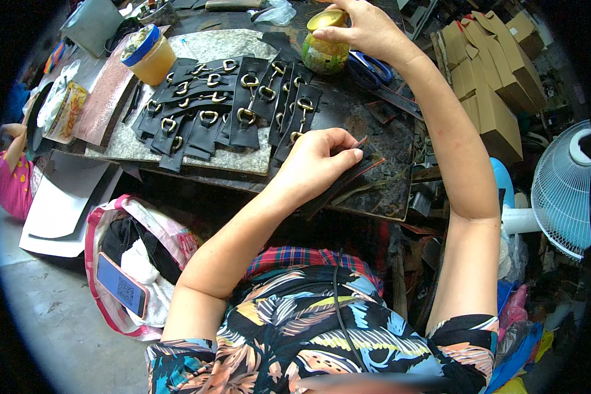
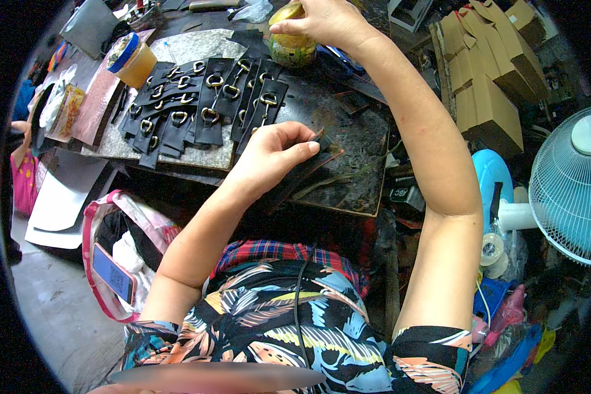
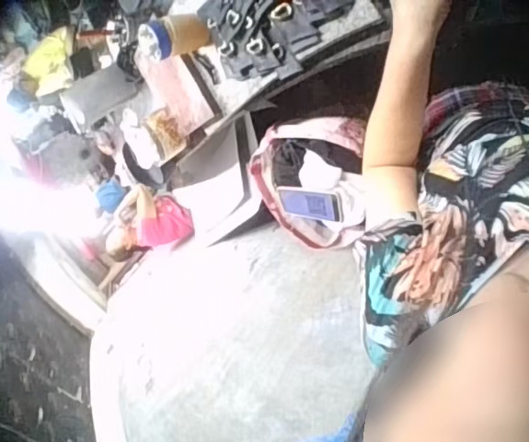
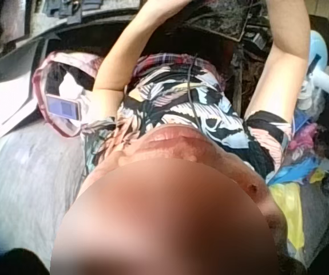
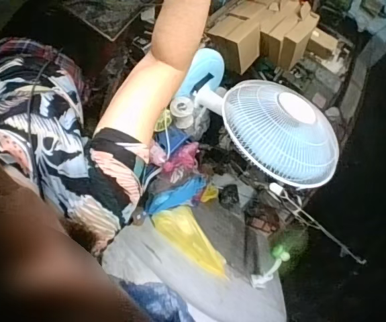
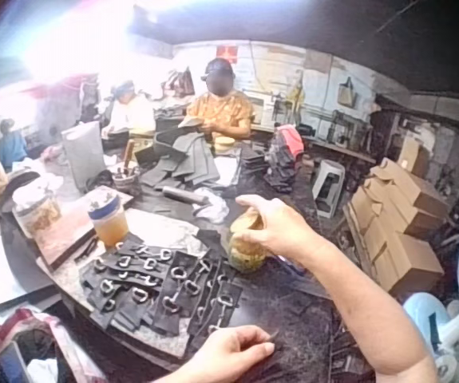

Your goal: The person assembles small black leather keychains by attaching metal D-rings, trimming excess material with scissors, and applying adhesive to the edges. The person handles multiple keychains one at a time, placing finished units on the workbench.

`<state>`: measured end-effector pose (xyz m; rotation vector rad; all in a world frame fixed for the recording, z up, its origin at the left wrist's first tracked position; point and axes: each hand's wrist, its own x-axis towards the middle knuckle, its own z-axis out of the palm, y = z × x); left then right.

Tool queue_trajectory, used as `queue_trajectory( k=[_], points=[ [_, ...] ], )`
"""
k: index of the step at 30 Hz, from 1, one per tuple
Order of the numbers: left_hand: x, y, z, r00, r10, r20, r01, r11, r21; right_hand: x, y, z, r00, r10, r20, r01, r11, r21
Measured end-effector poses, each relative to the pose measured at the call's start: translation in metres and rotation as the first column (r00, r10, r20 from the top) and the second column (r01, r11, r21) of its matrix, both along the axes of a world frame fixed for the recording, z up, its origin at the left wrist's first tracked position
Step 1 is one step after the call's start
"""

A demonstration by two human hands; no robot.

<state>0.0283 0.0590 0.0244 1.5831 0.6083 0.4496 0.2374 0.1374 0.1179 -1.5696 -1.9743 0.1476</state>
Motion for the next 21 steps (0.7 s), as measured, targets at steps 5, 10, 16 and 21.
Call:
queue_trajectory(
  k=[5,10,16,21],
  points=[
    [-0.002,-0.003,0.006,0.999,-0.005,0.044,0.006,1.000,-0.029,0.009,0.000,0.001,0.846,0.304,-0.438,-0.346,0.938,-0.019],
    [-0.010,0.006,0.030,0.939,0.091,0.332,-0.053,0.991,-0.121,0.012,0.004,-0.004,0.935,0.217,-0.280,-0.227,0.974,-0.003],
    [0.020,0.066,0.053,0.705,0.288,0.648,0.040,0.896,-0.442,0.007,0.009,-0.002,0.890,0.214,-0.403,-0.244,0.970,-0.022],
    [0.026,0.078,0.045,0.655,0.228,0.720,0.099,0.919,-0.381,0.025,0.007,-0.001,0.869,0.185,-0.459,-0.195,0.980,0.027]
  ],
)
